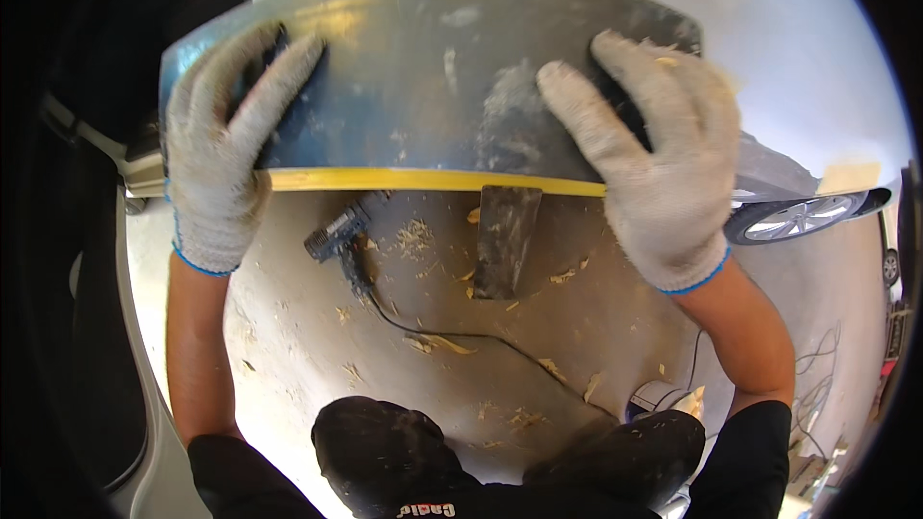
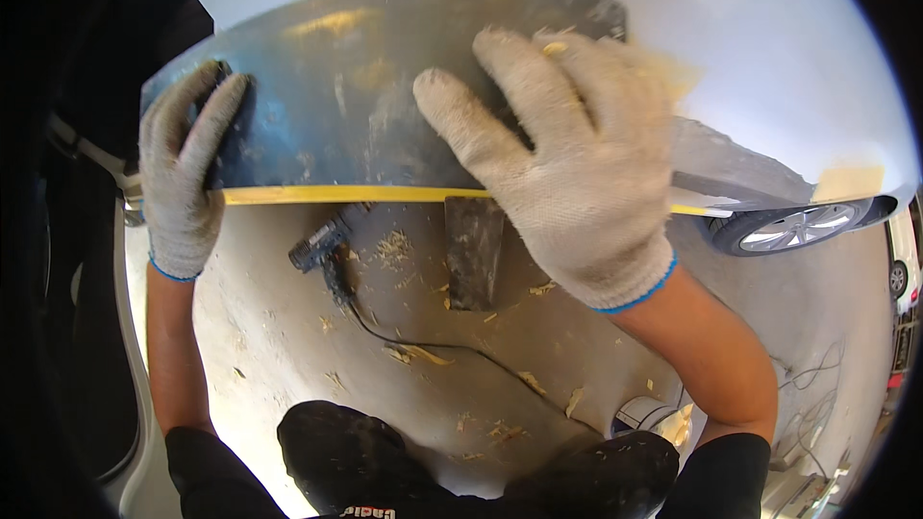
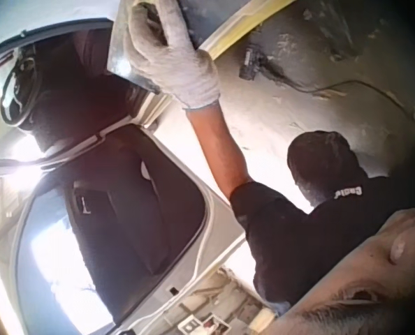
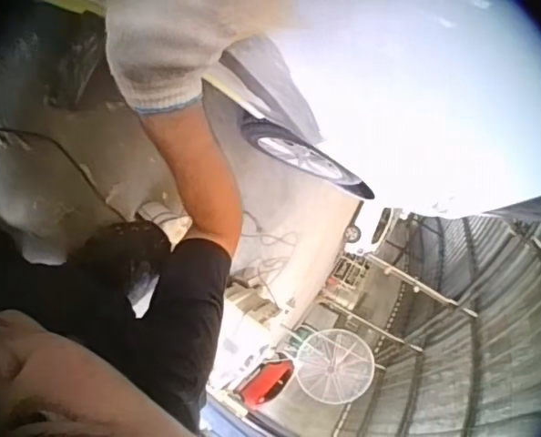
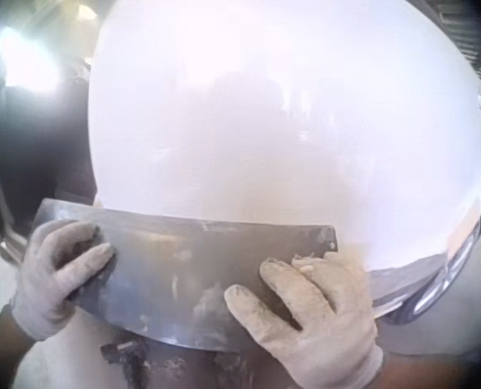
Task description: The person applies a yellow body filler to the side of a white car using a putty knife and a sanding block. They spread the filler along the lower panel, then smooth and level the surface with the sanding block, repeating the process to refine the finish.
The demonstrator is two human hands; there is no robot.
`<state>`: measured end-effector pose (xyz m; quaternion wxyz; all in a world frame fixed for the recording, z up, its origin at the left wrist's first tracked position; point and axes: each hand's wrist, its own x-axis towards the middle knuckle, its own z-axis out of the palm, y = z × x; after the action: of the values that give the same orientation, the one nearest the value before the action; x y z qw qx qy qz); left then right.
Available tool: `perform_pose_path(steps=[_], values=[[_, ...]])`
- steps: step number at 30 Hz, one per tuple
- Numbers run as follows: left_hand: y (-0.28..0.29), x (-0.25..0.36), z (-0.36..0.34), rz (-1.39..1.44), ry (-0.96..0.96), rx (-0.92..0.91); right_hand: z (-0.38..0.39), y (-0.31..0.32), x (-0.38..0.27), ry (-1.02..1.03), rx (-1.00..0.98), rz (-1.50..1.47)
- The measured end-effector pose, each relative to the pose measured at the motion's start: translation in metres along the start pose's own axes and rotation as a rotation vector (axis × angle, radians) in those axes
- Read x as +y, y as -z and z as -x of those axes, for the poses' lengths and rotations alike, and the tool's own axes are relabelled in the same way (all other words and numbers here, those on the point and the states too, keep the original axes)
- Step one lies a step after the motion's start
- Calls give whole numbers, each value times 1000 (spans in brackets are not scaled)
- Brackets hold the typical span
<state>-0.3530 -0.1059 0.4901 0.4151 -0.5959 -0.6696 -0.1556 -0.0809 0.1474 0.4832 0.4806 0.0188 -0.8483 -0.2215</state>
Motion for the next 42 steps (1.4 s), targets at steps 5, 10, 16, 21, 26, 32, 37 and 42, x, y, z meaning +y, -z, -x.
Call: perform_pose_path(steps=[5, 10, 16, 21, 26, 32, 37, 42], values=[[-12, 7, 18, -8, 44, -80, 16, -5, -10, -15, -134, -27], [-28, 21, 55, 65, 62, -188, 39, -8, -35, -89, -296, -102], [-26, 43, 73, 152, 119, -271, 63, -11, -55, -115, -288, -134], [-13, 57, 92, 278, 137, -452, 62, 21, -71, -218, -618, -304], [2, 112, 114, 270, 80, -495, 110, 55, -79, -169, -560, -288], [31, 172, 16, 86, -77, -327, 139, 101, 6, -144, -238, 18], [11, 249, -80, 31, -136, -279, 179, 138, 117, -113, -163, 140], [-29, 321, -136, 33, -205, -180, 232, 161, 206, -90, -193, 265]])
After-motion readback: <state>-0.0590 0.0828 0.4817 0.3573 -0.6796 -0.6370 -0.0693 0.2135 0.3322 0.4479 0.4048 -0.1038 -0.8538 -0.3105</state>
